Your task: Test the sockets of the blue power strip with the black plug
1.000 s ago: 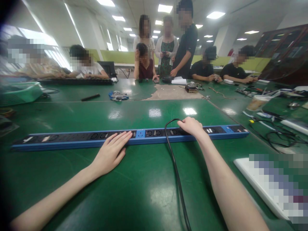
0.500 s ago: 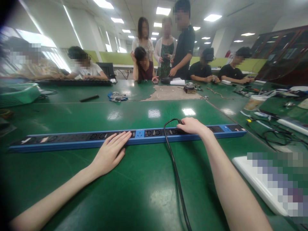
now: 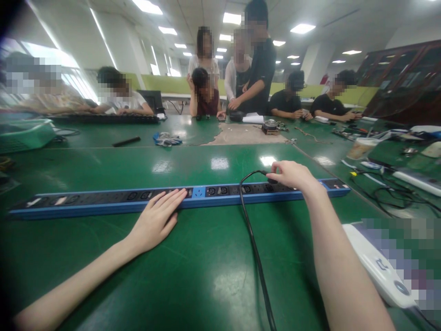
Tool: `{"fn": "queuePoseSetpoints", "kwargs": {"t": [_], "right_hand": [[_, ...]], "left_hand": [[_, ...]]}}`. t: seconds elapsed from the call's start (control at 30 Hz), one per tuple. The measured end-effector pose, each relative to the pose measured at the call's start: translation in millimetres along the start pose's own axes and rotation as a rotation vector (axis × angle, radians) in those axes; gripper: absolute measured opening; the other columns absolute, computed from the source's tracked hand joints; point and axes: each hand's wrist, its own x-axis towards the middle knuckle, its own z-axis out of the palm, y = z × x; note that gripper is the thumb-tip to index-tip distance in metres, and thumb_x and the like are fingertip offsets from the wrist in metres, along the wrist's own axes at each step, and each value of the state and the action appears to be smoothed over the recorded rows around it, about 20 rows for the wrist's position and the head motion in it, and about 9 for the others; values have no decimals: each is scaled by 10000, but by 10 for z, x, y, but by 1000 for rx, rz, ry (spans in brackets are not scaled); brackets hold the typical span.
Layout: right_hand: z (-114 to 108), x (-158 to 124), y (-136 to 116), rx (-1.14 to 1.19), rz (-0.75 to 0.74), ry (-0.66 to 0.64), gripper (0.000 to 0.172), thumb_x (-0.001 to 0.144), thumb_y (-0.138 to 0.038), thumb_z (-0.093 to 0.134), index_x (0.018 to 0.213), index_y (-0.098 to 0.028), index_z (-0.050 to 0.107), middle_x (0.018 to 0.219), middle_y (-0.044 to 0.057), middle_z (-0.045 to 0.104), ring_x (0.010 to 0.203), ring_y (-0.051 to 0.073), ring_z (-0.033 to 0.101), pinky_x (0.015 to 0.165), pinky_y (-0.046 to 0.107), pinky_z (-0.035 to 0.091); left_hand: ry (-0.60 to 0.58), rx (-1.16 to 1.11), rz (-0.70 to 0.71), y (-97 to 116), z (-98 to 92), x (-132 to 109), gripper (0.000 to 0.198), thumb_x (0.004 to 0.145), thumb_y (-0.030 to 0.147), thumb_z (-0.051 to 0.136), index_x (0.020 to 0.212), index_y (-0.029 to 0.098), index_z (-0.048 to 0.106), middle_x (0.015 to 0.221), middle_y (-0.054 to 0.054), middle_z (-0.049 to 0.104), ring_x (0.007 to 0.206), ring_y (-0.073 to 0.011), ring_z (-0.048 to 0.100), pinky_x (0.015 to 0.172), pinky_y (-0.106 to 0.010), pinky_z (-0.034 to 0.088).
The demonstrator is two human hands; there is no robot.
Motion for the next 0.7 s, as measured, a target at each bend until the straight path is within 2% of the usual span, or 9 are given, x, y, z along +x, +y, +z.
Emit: {"fn": "queuePoseSetpoints", "kwargs": {"t": [0.1,0.2,0.3,0.4,0.53,0.7], "right_hand": [[-35,-23,29,35,-1,-26,418,829,-608,690,1015,-239,752,894,34,746,806,198,664,689,269,433],[-66,-85,28,300,35,-170,481,820,-589,717,1103,-201,732,827,43,753,714,183,679,677,276,498],[-87,-159,79,602,84,-305,580,813,-588,751,1203,-169,659,900,98,771,731,196,711,680,301,565],[-114,-205,208,720,150,-319,638,822,-648,745,1223,-168,620,950,151,766,798,221,733,701,317,592],[-174,-217,421,579,232,-234,660,897,-758,580,1184,-167,636,859,158,745,757,221,720,668,308,563],[-239,-221,526,277,142,-263,473,913,-627,594,1094,-196,665,741,64,712,624,181,653,593,276,501]], "left_hand": [[-1,-2,1,-3,4,1,761,987,174,431,1691,306,175,1711,-6,308,1571,-241,338,1298,-509,256],[-6,-1,-1,-7,7,0,757,985,178,438,1689,304,191,1711,-4,309,1572,-240,339,1299,-505,255],[-5,1,-2,-13,11,-3,757,985,173,438,1689,299,189,1711,-10,310,1573,-237,337,1303,-508,247],[-4,0,-4,-21,14,-8,743,988,169,428,1685,298,208,1711,-10,312,1575,-233,332,1305,-506,240],[-6,1,-3,-39,22,-14,727,990,177,425,1681,290,231,1710,-10,311,1574,-236,333,1305,-505,240],[1,0,4,-48,33,-16,735,983,180,436,1682,284,232,1706,-16,320,1569,-245,346,1304,-507,244]]}}
